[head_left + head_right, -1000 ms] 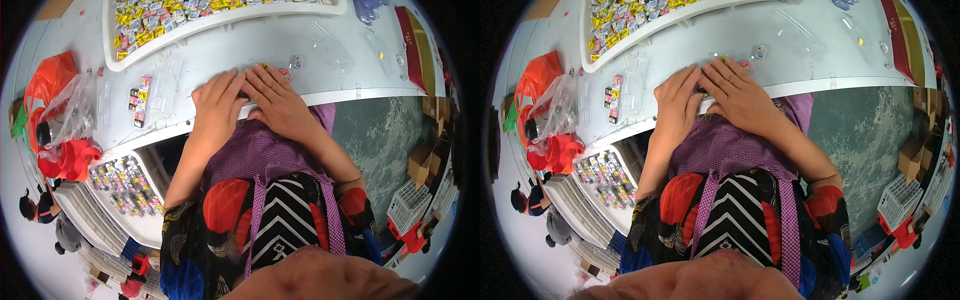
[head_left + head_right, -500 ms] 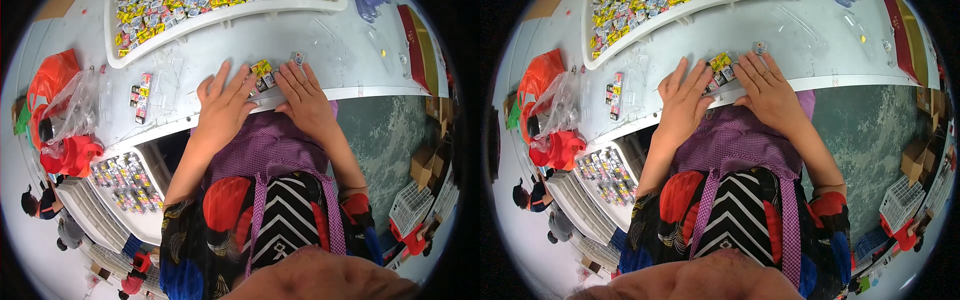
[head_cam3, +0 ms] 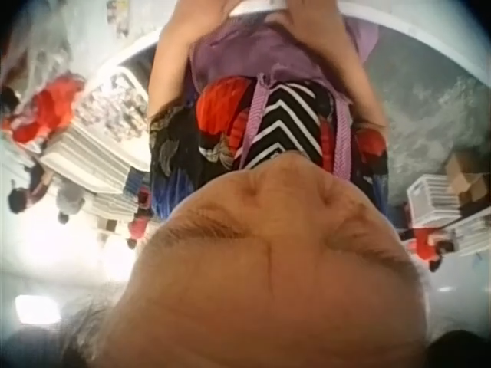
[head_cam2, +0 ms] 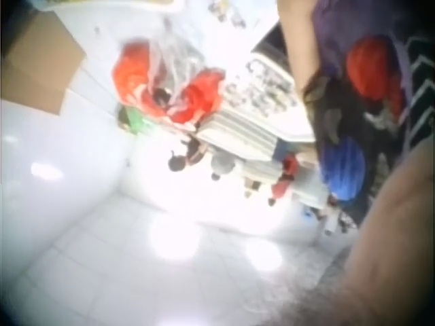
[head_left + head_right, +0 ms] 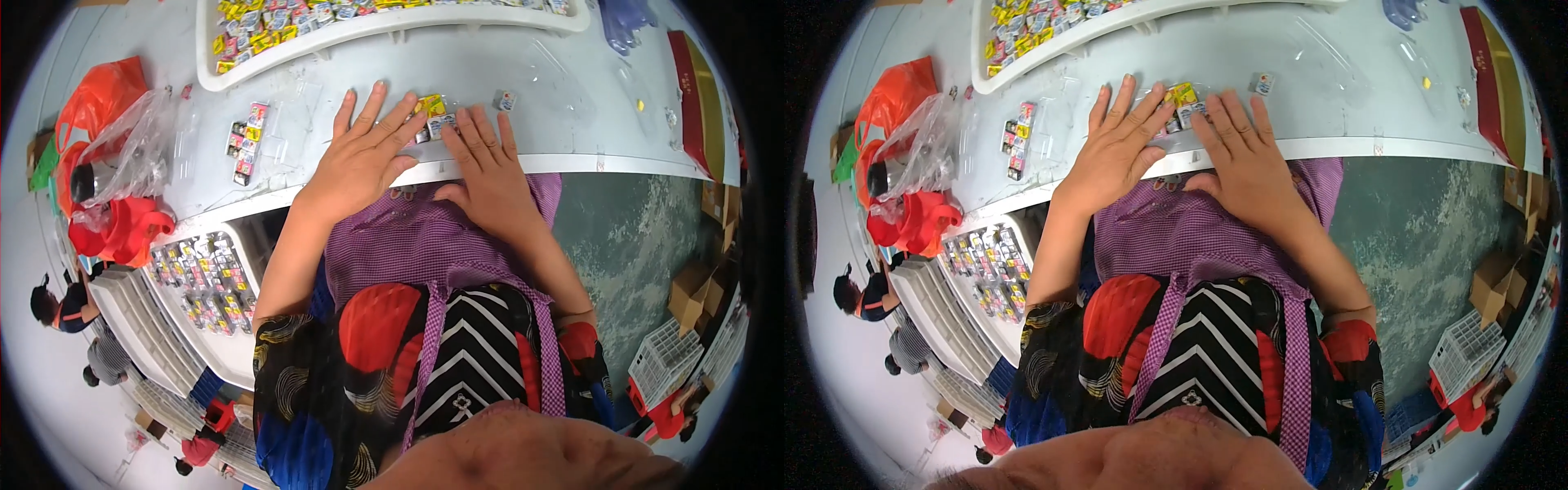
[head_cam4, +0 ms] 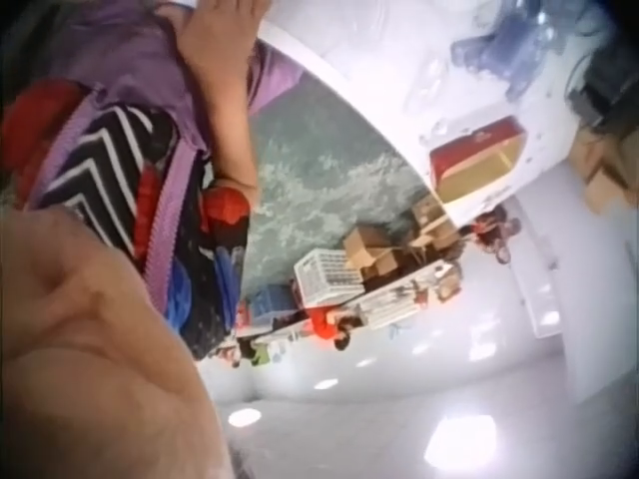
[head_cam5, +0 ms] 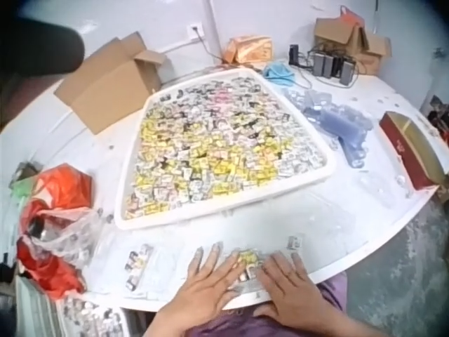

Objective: Picking small character-printed toy blocks from a large tray and placing them into individual slots of a clear plastic display package.

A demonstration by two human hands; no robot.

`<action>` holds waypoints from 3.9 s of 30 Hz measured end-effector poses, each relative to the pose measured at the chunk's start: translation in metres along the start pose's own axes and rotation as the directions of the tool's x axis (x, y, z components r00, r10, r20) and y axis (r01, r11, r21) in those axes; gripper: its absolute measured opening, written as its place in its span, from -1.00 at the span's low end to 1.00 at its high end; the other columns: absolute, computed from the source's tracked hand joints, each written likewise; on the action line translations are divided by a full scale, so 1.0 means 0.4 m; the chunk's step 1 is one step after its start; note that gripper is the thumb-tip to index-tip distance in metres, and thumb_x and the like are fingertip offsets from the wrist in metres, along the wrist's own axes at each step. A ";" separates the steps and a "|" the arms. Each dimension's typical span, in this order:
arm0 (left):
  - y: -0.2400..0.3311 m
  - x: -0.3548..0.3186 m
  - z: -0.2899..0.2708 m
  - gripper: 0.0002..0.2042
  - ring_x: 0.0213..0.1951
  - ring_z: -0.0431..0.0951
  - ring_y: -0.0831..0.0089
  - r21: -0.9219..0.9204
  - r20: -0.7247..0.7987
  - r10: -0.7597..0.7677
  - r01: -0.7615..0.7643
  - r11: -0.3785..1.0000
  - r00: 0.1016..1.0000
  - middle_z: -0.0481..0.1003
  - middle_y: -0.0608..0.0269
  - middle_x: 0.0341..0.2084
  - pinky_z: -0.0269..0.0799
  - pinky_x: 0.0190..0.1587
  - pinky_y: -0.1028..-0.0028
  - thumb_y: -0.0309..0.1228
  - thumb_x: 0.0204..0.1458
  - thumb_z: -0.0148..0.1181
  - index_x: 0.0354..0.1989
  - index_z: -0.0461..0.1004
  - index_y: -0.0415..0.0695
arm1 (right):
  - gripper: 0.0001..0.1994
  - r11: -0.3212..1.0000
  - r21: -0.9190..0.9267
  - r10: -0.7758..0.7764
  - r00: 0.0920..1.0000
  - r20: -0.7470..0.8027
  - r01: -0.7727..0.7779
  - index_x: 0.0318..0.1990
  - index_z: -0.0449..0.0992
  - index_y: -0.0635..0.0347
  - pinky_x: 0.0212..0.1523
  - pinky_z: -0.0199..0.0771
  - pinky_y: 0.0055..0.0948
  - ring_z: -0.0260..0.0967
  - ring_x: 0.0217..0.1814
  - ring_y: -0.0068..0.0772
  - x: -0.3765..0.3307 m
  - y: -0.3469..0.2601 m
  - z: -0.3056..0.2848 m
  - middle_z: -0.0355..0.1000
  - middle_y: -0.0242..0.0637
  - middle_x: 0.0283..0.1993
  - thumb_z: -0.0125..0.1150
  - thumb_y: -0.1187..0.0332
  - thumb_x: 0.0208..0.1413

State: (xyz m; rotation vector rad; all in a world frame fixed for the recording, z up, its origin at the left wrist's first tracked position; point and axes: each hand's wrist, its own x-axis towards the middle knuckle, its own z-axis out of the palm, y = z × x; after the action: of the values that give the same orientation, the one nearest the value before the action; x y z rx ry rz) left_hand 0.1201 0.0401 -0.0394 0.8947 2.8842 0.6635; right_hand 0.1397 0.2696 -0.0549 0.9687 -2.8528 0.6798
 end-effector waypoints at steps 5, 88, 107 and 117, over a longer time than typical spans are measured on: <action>-0.005 -0.063 -0.034 -0.49 0.40 -0.09 0.15 -0.050 -0.038 -0.101 0.099 0.994 0.994 0.13 0.33 0.33 -0.35 0.37 -0.02 -0.19 0.07 0.12 0.23 0.31 0.05 | -0.26 0.999 0.034 -0.017 0.999 -0.044 0.018 0.31 0.13 0.25 0.43 -0.33 0.10 -0.16 0.49 -0.05 -0.004 0.013 -0.012 0.00 -0.10 0.42 -0.01 -0.10 0.10; 0.000 -0.086 -0.005 -0.51 0.02 0.38 0.20 -0.238 -0.347 -0.202 0.123 0.964 0.916 0.48 0.18 -0.10 0.17 0.10 0.29 -0.46 -0.30 0.45 -0.09 0.47 -0.12 | -0.70 0.975 0.114 -0.179 0.979 -0.100 0.190 -0.07 0.55 0.02 0.35 0.01 -0.08 0.25 0.30 -0.32 0.136 -0.058 0.044 0.47 -0.45 0.08 0.19 0.48 0.00; 0.007 -0.087 -0.014 -0.51 0.03 0.35 0.17 -0.229 -0.290 -0.232 0.168 0.959 0.928 0.47 0.12 -0.09 0.16 0.11 0.27 -0.42 -0.26 0.43 -0.05 0.49 -0.12 | -0.65 0.942 0.208 -0.261 0.965 -0.036 0.263 -0.05 0.46 0.26 0.36 0.13 -0.09 0.18 0.34 -0.08 0.106 -0.033 0.031 0.36 -0.12 0.16 0.06 0.58 -0.07; 0.024 -0.077 0.026 -0.68 0.05 0.38 0.30 -0.223 -0.307 -0.101 0.031 0.974 0.946 0.47 0.28 -0.09 0.11 0.18 0.17 -0.46 -0.12 0.26 -0.11 0.51 -0.12 | -0.67 0.911 0.344 -0.214 0.974 -0.077 0.228 -0.10 0.48 0.23 0.36 0.12 -0.07 0.18 0.34 -0.12 0.103 0.000 0.036 0.39 -0.17 0.14 0.07 0.62 -0.09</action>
State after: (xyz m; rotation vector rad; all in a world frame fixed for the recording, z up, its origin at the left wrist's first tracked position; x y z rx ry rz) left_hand 0.1524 0.0342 -0.0471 0.7155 3.0112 1.1880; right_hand 0.1081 0.2402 -0.0602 1.2825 -2.5783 1.1921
